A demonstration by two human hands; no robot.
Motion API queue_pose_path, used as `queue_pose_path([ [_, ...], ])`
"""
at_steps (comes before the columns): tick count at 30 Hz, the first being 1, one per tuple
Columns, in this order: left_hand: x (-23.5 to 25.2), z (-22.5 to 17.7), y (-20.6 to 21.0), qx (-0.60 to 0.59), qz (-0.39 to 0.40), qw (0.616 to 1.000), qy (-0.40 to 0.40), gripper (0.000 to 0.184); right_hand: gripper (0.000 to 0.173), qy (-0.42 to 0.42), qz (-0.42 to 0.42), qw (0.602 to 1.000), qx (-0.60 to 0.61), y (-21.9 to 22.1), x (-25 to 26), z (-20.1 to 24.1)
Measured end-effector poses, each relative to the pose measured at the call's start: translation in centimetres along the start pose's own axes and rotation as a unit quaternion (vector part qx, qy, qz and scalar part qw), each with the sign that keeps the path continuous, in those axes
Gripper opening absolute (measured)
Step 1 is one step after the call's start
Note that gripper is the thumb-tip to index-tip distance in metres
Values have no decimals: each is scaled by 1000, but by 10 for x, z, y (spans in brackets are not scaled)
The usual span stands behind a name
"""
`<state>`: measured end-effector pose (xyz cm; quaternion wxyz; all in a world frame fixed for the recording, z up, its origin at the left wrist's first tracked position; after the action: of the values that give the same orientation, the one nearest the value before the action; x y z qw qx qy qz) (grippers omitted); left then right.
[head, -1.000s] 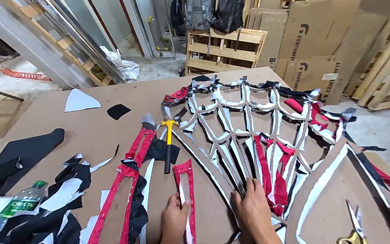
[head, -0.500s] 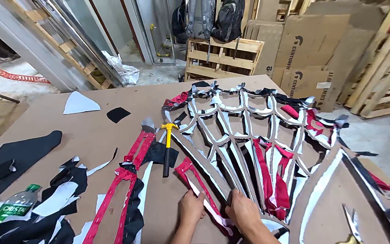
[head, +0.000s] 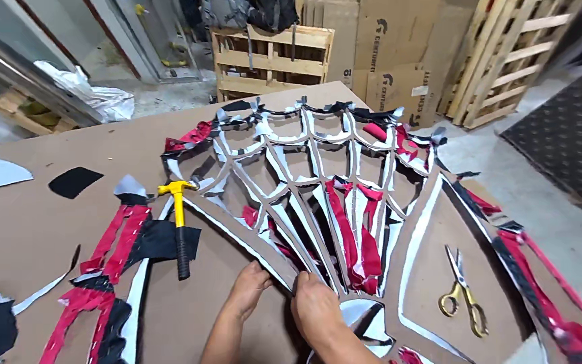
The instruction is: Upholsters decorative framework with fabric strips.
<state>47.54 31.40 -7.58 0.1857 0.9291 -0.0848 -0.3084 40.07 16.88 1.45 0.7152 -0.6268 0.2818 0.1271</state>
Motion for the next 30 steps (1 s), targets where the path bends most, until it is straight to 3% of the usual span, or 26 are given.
queue_pose_path([
  [5, 4, -1, -1, -186, -101, 972, 102, 39, 39, -21, 13, 1000, 19, 16, 7, -4],
  [8, 7, -1, -4, -253, -77, 956, 129, 32, 42, -33, 24, 999, 8, 17, 9, -10],
  [12, 16, -8, 9, -291, 6, 947, 133, 61, 40, -37, -11, 999, 8, 18, 7, -11],
  [16, 44, -22, 23, -395, -27, 909, 134, 66, 43, -40, 7, 999, 8, 12, 8, -12],
  [18, 48, -22, 15, -390, -27, 912, 128, 63, 45, -42, 21, 999, 2, 16, 12, -12],
  [19, 44, -23, 9, -338, -42, 932, 125, 56, 46, -44, 32, 999, 2, 16, 13, -12],
  [21, 26, -33, -2, -90, -182, 967, 152, 35, 47, -54, 51, 997, 8, 13, 14, -16],
  [23, 3, -51, -10, 182, -289, 914, 218, 51, 41, -66, -7, 998, 17, 12, 12, -29],
  [25, -2, -72, -9, 336, -293, 845, 295, 51, 32, -59, -170, 983, 34, 9, 19, -52],
  [26, 5, -83, -3, 386, -269, 829, 303, 49, 31, -50, -224, 972, 46, 3, 27, -65],
  [27, 15, -93, 6, 428, -245, 822, 284, 49, 33, -39, -244, 968, 52, -4, 37, -78],
  [30, 58, -120, 40, 519, -230, 811, 140, 65, 52, -16, -166, 986, 24, -20, 63, -90],
])
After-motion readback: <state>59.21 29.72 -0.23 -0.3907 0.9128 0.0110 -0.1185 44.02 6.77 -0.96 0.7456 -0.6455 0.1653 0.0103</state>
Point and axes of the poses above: each hand's wrist, its own x-axis towards the middle knuckle, its own y-axis out of the palm, z = x × y, the point moved 1 cm from there along x, towards the middle knuckle, and after that the axes turned 13 degrees about -x, right-handed, at the moved point
